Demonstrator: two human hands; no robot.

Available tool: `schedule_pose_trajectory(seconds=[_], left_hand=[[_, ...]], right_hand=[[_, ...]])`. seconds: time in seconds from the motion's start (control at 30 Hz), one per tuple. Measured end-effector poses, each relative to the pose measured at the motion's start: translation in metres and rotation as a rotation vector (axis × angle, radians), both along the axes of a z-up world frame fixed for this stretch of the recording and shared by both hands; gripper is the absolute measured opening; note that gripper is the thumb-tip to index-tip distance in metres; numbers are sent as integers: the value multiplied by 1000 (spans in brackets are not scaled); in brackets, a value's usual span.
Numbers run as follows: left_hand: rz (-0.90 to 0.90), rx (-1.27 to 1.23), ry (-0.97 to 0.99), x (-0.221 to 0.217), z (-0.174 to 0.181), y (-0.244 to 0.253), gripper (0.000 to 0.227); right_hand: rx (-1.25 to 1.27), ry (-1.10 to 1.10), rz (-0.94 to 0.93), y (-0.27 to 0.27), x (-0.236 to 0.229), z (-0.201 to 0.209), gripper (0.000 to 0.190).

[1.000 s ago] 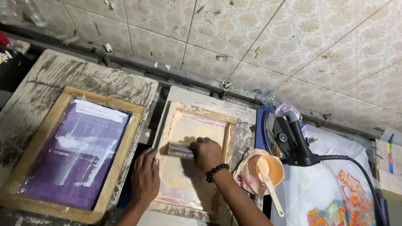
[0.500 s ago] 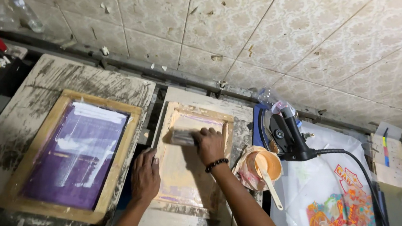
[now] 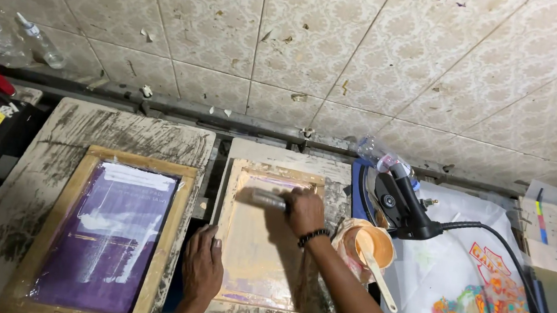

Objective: Spreading a coating onto a screen printing frame using a hand scraper

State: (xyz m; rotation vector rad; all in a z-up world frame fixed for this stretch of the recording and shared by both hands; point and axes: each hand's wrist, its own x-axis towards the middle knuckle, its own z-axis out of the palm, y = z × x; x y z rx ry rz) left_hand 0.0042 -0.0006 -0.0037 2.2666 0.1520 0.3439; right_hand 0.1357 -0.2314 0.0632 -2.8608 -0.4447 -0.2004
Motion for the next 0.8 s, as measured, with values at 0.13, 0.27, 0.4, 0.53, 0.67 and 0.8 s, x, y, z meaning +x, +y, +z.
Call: schedule_pose_trajectory(seconds=[0.13, 0.27, 0.4, 0.53, 0.67, 0.8], left_hand=[[0, -1, -10, -2, 3, 0, 44], [10, 22, -2, -1, -3, 1, 40], [-19, -6, 9, -1, 1, 0, 43], [-12, 7, -8, 0, 1, 1, 40], [-5, 11, 12, -6, -2, 2, 41], [2, -12, 19, -6, 2, 0, 41]], right_hand=[[-97, 250, -106, 2, 40, -5, 29], [-134, 201, -33, -9, 0, -27, 13], [-89, 203, 9, -5, -70, -15, 5], [36, 63, 122, 4, -127, 0, 11], [45, 294, 130, 9, -135, 19, 11], [-23, 485, 5, 1, -84, 18, 11]])
